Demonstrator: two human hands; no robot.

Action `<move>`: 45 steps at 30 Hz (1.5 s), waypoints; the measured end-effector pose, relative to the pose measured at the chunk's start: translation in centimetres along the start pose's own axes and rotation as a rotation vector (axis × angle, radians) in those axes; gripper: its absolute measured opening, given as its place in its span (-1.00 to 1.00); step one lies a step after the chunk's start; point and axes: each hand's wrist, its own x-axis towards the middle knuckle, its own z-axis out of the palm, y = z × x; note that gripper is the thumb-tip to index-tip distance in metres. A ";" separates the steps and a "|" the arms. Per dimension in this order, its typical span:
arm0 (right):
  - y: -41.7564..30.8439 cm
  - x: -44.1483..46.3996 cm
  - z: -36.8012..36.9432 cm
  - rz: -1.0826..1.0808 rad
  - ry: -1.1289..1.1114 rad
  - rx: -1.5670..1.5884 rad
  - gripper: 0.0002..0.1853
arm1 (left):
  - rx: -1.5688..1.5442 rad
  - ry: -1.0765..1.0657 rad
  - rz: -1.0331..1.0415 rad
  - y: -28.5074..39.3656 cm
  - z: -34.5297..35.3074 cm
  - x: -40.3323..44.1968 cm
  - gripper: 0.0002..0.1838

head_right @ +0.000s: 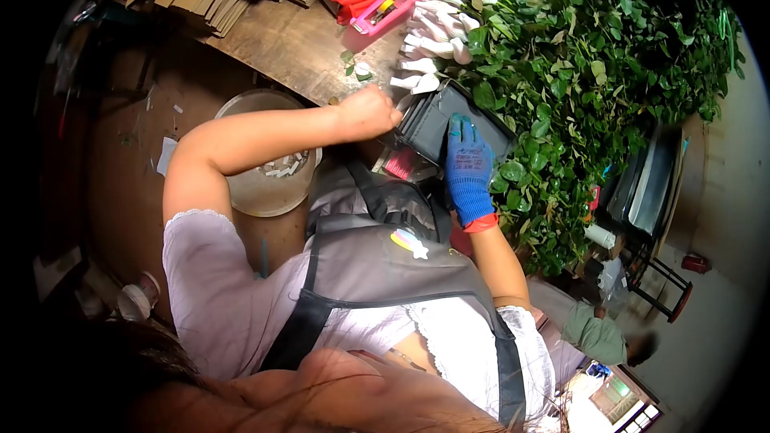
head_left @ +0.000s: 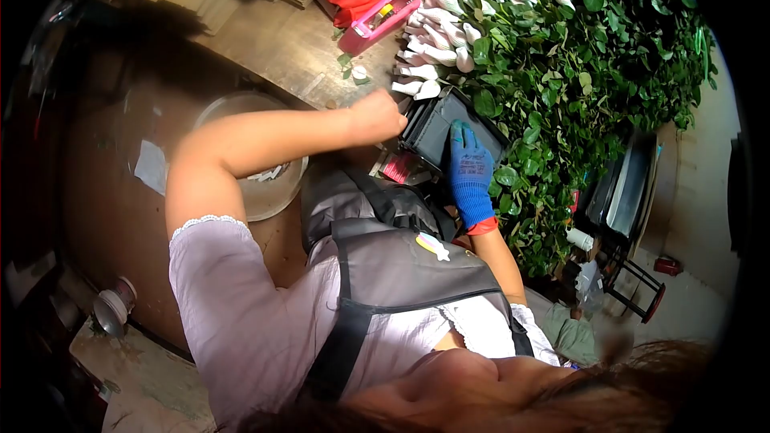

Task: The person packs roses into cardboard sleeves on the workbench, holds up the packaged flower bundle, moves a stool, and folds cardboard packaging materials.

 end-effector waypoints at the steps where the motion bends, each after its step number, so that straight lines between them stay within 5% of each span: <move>1: 0.1 -0.1 0.3 -0.005 0.013 -0.001 -0.42 | -0.172 -0.114 -0.039 -0.6 0.3 0.3 -0.87; 2: 0.2 0.1 0.3 -0.011 0.031 -0.003 -0.42 | -0.172 -0.009 -0.012 -0.8 0.4 -0.1 -0.88; 5: 0.0 -0.1 0.1 0.014 0.028 0.005 -0.43 | -0.117 -0.172 -0.021 -1.3 0.3 0.3 -0.89; 8: -0.2 0.0 -0.4 0.015 0.008 -0.001 -0.43 | -0.046 0.266 0.231 -3.9 2.8 -0.5 -0.91; 11: -0.2 -0.3 0.3 0.017 0.067 0.006 -0.44 | -0.051 0.368 0.114 -6.8 5.5 -0.6 -0.86; 15: -0.3 -0.1 0.0 0.038 0.014 0.036 -0.42 | -0.025 0.421 -0.338 -6.2 8.6 1.9 -0.80; 19: -0.7 0.0 -0.7 0.062 -0.040 0.047 -0.42 | -0.165 0.477 -0.407 -7.2 10.2 3.8 -0.74; 20: -0.7 0.0 -0.8 0.059 -0.027 0.043 -0.42 | -0.235 0.464 -0.509 -7.0 9.0 3.6 -0.78; 24: -0.6 -0.1 -0.2 0.057 -0.003 0.040 -0.42 | -0.163 0.502 -0.255 -7.6 9.1 5.0 -0.84; 41: -0.9 0.2 -0.5 0.062 0.023 0.089 -0.42 | 0.004 0.577 -0.076 -8.5 7.5 6.7 -0.92; 45: -0.9 0.3 -0.6 0.064 0.053 0.114 -0.45 | -0.132 0.230 -0.133 -8.6 8.9 7.6 -0.88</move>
